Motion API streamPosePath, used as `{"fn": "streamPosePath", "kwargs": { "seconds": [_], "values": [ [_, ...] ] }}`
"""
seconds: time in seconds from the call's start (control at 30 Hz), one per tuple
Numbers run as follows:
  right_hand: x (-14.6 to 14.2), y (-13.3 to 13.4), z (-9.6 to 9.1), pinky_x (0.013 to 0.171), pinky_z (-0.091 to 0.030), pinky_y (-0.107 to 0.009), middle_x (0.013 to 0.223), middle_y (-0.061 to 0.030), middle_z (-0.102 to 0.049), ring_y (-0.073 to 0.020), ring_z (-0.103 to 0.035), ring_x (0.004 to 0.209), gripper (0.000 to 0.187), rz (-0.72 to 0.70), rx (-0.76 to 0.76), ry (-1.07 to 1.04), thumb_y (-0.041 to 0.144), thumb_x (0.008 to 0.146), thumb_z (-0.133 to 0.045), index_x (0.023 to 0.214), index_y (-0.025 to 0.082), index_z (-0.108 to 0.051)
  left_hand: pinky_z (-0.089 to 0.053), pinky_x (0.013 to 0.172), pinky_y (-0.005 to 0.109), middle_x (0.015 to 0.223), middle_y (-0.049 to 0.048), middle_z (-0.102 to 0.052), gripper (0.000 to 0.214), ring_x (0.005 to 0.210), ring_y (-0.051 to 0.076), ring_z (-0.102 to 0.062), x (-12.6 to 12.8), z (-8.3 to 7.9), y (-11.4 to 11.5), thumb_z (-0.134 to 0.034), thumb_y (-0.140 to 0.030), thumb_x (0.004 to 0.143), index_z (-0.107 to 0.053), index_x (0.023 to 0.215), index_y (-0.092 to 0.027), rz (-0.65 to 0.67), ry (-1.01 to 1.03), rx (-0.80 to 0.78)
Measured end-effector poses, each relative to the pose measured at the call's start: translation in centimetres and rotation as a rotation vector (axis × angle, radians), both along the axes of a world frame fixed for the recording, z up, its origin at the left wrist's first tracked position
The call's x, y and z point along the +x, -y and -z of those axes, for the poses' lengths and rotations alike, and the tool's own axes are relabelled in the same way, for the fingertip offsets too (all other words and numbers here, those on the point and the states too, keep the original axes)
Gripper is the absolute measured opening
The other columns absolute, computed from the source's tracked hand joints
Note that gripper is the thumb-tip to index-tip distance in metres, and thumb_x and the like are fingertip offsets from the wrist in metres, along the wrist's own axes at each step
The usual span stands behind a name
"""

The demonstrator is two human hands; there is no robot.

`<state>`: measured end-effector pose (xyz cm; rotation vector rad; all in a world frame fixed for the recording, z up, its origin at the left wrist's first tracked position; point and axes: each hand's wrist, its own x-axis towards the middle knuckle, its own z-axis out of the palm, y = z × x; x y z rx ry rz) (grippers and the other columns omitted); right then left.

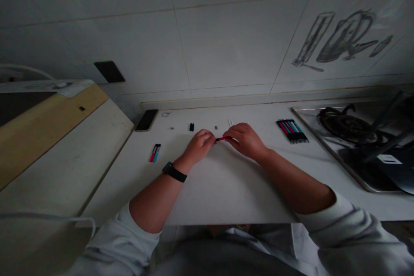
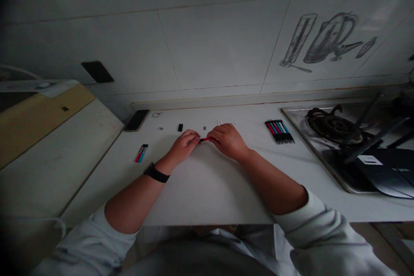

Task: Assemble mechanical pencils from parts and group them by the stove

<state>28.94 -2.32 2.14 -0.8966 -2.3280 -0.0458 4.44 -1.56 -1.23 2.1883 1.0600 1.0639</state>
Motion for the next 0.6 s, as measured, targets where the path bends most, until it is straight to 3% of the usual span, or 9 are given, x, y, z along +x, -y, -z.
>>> {"fn": "streamPosePath", "kwargs": {
  "seconds": [0.23,0.6],
  "values": [
    [-0.03,-0.04,-0.01,0.088,-0.042,-0.037,0.09,-0.0072,-0.077,-0.0221,-0.068,0.088,0.019,0.016,-0.037,0.02,0.031,0.103,-0.062,0.098,0.022,-0.078,-0.053,0.098,0.04,0.104,0.0068,-0.065,0.012,0.103,0.021,-0.064,0.18,-0.36,0.2,-0.063,-0.025,0.099,-0.069,0.091,-0.019,-0.033,0.001,0.053],
    [0.41,-0.34,0.1,0.089,-0.047,-0.04,0.095,-0.0083,-0.077,-0.0236,-0.07,0.089,0.015,0.042,-0.087,-0.036,0.032,0.099,-0.067,0.105,0.022,-0.077,-0.052,0.1,0.041,0.106,0.0069,-0.065,0.006,0.106,0.021,-0.064,-0.06,0.35,-0.26,-0.068,-0.023,0.096,-0.07,0.092,-0.019,-0.06,0.02,0.074]
  ]
}}
